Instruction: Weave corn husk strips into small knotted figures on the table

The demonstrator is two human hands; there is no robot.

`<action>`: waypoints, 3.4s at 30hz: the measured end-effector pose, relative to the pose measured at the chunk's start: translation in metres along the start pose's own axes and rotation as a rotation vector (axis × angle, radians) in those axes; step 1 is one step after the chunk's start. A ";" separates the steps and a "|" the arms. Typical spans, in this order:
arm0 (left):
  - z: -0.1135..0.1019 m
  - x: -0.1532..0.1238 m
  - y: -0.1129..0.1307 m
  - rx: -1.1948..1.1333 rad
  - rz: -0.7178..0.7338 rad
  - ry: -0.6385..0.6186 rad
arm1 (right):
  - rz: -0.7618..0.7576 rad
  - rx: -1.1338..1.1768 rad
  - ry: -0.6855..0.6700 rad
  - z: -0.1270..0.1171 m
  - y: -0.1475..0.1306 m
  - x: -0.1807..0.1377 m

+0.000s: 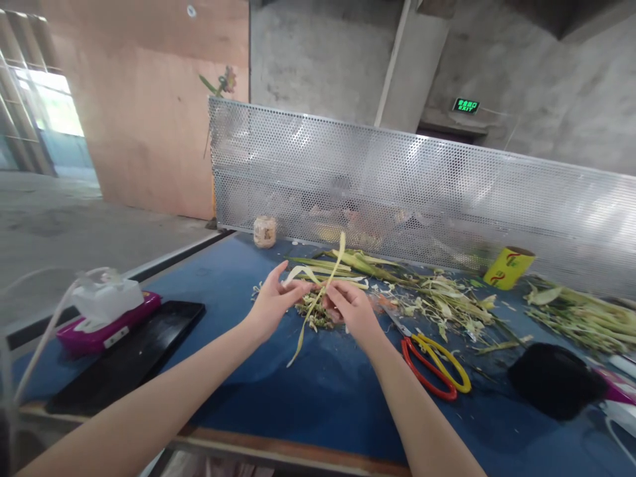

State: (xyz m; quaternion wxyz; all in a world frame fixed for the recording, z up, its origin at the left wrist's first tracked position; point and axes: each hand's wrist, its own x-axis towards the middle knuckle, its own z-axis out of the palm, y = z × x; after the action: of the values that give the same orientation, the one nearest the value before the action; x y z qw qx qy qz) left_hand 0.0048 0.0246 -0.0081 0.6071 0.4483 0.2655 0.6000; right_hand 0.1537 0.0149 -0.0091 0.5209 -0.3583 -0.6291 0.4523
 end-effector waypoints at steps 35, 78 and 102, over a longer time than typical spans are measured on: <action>0.003 -0.009 0.001 0.180 0.013 -0.165 | -0.123 -0.309 0.190 -0.009 -0.002 0.003; 0.002 -0.009 0.001 -0.048 -0.122 -0.324 | -0.350 -0.758 0.091 0.005 -0.007 -0.008; 0.007 -0.010 0.001 -0.144 -0.175 -0.197 | -0.228 -0.574 0.054 0.011 0.001 -0.010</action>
State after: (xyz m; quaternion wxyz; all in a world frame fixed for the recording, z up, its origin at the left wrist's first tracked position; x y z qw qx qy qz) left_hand 0.0090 0.0133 -0.0066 0.7107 0.4355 0.1988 0.5155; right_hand 0.1445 0.0041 -0.0140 0.4626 -0.4298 -0.7530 0.1851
